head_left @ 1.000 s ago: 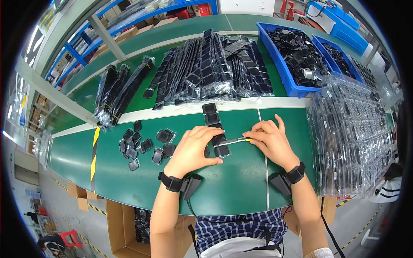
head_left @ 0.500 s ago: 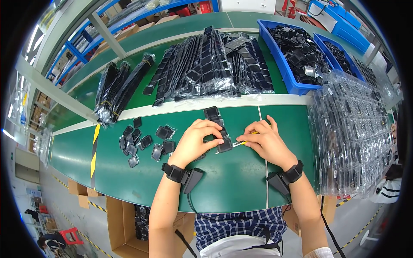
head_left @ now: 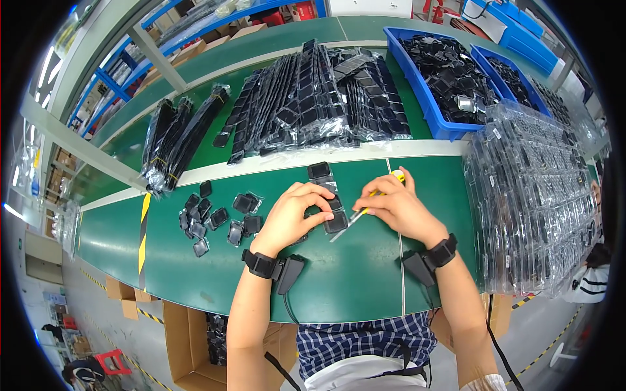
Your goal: The person uses a utility knife to cut a strip of watch screens into individual units, placing each detached piece onto the green work surface before starting on a new strip.
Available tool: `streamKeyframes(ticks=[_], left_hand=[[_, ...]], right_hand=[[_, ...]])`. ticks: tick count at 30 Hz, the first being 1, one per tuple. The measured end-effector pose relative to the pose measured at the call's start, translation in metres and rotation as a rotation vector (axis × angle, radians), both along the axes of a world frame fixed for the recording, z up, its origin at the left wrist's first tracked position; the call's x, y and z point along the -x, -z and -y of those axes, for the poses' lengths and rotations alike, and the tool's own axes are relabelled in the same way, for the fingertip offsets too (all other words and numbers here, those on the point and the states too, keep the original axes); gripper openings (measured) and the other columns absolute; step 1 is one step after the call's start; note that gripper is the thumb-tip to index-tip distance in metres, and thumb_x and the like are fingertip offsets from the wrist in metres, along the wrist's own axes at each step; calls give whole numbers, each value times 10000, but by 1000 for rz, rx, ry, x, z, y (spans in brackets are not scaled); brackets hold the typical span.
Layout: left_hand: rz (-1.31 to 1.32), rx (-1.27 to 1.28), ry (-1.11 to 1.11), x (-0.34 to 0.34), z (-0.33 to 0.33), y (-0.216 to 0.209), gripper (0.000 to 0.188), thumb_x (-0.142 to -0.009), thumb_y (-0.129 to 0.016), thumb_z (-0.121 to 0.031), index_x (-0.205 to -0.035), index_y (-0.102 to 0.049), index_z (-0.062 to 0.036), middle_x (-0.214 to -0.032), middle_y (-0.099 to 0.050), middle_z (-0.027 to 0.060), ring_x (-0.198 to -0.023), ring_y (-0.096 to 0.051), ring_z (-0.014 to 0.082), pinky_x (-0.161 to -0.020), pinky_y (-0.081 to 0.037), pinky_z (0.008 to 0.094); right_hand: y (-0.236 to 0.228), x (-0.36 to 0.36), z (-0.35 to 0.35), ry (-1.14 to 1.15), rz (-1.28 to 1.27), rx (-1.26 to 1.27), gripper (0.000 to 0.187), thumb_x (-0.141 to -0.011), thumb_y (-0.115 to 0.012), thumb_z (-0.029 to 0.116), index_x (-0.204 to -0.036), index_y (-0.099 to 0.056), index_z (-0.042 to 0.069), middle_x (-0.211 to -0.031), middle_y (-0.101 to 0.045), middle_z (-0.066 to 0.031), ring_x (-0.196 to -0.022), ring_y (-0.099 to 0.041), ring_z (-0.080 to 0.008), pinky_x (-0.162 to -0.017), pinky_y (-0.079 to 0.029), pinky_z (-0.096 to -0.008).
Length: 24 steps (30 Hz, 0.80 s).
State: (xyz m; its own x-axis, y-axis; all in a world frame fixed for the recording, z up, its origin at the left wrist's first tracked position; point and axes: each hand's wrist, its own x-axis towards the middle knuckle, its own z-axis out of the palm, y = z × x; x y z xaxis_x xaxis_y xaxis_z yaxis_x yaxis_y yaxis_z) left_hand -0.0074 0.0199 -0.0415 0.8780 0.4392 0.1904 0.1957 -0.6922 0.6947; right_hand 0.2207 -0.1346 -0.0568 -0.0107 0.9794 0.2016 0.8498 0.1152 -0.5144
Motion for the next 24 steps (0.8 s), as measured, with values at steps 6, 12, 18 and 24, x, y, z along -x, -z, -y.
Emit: streamKeyframes(ticks=[6, 12, 18, 24], left_hand=[[23, -14, -27, 8, -2, -6, 120, -831, -812, -113, -907, -736, -62, -1153, -732, 42, -1109, -617, 270, -1010, -483, 402], [-56, -61, -64, 41, -12, -23, 131, -792, -815, -106, -861, -715, -58, -1119, -702, 52, -1100, -600, 286, -1017, -460, 390], [-98, -107, -51, 26, 8, -40, 496, -693, -880, -155, -1148, -696, -90, -1208, -684, 93, -1169, -583, 318, -1050, -454, 409], [-117, -100, -34, 15, 9, -20, 660, -694, -898, -221, -1305, -674, -106, -1296, -694, 76, -1200, -589, 299, -1082, -441, 432]], right_hand=[[-16, -23, 23, 107, -62, 90, 234, -917, -739, 122, -1105, -794, 250, -1096, -627, 42, -1184, -575, -175, -1238, -90, -615], [-17, -13, 20, 207, -22, -28, 253, -911, -745, 113, -1132, -795, 224, -1057, -615, 35, -1135, -582, -171, -1236, -95, -617], [-10, -1, 14, 170, 96, -104, 261, -911, -750, 129, -1142, -796, 242, -1024, -599, 41, -1073, -585, -178, -1230, -160, -624], [-5, 4, 11, 137, 132, -105, 264, -908, -751, 131, -1142, -796, 246, -1020, -595, 42, -1058, -586, -177, -1225, -186, -620]])
